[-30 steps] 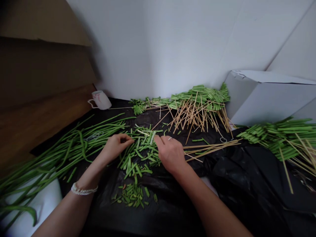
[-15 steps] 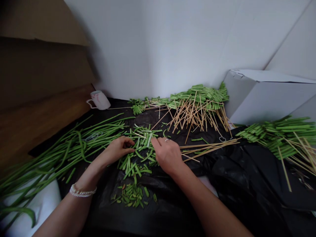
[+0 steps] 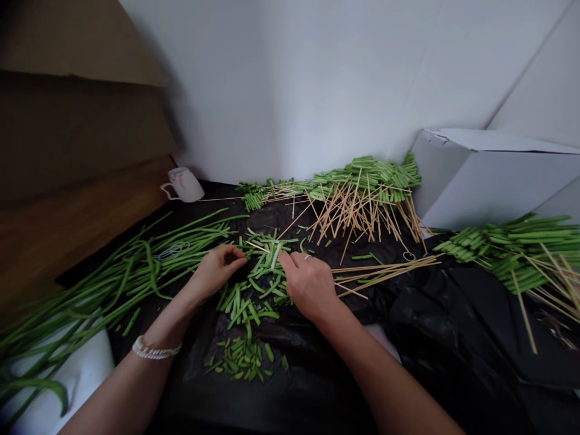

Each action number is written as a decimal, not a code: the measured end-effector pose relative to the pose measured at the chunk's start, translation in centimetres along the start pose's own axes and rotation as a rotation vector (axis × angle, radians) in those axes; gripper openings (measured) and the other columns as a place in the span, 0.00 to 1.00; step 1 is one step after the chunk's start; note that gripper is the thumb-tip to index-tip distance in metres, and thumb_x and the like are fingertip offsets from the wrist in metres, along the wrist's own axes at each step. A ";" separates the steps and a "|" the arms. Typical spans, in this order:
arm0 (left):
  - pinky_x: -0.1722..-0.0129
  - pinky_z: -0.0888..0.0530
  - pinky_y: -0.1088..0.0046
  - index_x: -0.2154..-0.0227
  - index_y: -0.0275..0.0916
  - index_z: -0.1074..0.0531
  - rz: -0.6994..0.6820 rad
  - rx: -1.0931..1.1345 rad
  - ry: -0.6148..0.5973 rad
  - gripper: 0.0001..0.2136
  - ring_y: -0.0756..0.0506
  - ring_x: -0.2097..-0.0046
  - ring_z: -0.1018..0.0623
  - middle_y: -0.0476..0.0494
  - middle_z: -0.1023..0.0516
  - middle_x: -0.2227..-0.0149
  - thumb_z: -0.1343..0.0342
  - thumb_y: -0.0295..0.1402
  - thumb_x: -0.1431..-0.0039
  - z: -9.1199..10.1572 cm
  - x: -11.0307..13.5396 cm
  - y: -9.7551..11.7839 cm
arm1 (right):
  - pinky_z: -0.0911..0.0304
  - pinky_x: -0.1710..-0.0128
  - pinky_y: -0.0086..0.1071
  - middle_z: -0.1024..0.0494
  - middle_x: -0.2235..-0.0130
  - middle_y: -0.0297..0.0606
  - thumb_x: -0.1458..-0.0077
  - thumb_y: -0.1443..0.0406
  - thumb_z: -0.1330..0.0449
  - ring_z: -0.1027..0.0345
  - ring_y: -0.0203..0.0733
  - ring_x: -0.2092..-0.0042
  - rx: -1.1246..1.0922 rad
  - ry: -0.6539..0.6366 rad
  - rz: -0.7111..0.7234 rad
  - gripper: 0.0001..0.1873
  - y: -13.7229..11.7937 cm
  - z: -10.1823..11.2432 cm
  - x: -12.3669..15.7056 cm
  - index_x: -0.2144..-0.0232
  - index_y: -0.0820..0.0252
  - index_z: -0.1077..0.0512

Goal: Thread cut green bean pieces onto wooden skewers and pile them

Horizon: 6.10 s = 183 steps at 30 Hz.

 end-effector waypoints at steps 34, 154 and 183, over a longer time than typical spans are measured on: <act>0.73 0.27 0.81 0.66 0.33 0.22 0.537 1.263 -0.045 0.06 0.53 0.71 0.23 0.44 0.19 0.69 0.41 0.21 0.46 -1.1 0.4 1.0 | 0.50 0.72 0.29 0.26 0.71 0.34 0.43 0.72 0.50 0.37 0.34 0.71 0.032 -0.060 -0.002 0.16 -0.3 -0.1 0.1 0.56 0.59 0.27; 0.58 0.32 0.66 0.68 0.41 0.21 -0.149 -0.342 -0.094 0.06 0.42 0.61 0.26 0.43 0.24 0.65 0.40 0.32 0.50 -0.4 0.3 0.1 | 0.49 0.73 0.31 0.26 0.70 0.33 0.43 0.72 0.51 0.36 0.36 0.71 -0.025 -0.067 -0.015 0.15 -0.3 -0.5 0.2 0.60 0.60 0.26; 0.67 0.24 0.79 0.66 0.33 0.22 0.452 1.241 -0.084 0.08 0.50 0.66 0.21 0.42 0.19 0.68 0.36 0.23 0.50 -0.9 0.4 1.3 | 0.49 0.72 0.30 0.25 0.70 0.34 0.43 0.72 0.51 0.36 0.35 0.71 -0.043 -0.096 -0.026 0.15 -0.3 -0.4 0.1 0.58 0.60 0.26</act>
Point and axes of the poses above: each hand's wrist, its own x-axis away from the middle knuckle, its own z-axis out of the back of the hand, y = z × x, the point moved 3 cm from there along -x, towards the middle knuckle
